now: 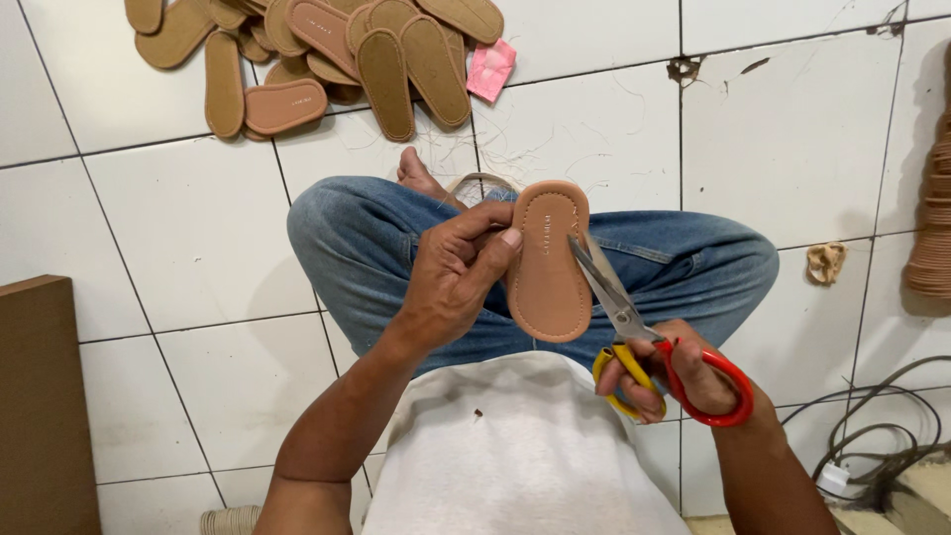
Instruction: The person sits on the tiled floor holding stitched slipper insoles and uses scissors to trim loose threads from the edges, placing finished insoles on a pile. The person then moves to a sewing machine table and continues trimming threads from another insole.
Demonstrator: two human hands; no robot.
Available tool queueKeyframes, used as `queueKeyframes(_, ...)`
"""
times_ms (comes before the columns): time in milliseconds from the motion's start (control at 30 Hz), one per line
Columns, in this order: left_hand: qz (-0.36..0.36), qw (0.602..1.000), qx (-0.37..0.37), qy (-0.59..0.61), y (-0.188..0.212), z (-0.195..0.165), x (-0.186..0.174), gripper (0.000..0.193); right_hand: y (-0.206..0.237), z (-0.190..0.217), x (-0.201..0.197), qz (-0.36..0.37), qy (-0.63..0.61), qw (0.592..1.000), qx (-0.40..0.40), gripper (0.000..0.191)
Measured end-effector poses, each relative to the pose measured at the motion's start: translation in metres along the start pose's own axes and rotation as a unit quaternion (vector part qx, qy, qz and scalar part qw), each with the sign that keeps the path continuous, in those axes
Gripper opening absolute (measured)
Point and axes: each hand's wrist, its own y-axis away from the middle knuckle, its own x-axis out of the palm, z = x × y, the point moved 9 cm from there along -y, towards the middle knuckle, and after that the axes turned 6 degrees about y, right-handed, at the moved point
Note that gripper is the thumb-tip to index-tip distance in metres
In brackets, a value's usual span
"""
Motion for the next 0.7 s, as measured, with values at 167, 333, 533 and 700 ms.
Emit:
queueKeyframes(167, -0.01, 0.999, 0.009, -0.033, 0.002, -0.003, -0.001, 0.029, -0.003, -0.006, -0.006, -0.011, -0.011, 1.0, -0.006, 0.107)
queueKeyframes(333, -0.006, 0.999, 0.013, -0.029, 0.001, -0.002, -0.001, 0.03, -0.001, -0.017, -0.013, -0.019, 0.008, 1.0, -0.021, 0.106)
queueKeyframes(533, -0.023, 1.0, 0.011, -0.014, 0.002, 0.0, -0.004, 0.03, 0.002, -0.02, -0.025, -0.058, -0.07, 0.994, -0.06, 0.094)
queueKeyframes(700, -0.017, 0.999, 0.004, -0.035, 0.003, -0.002, -0.003, 0.03, 0.008, 0.002, -0.013, -0.038, 0.05, 0.997, -0.048, 0.104)
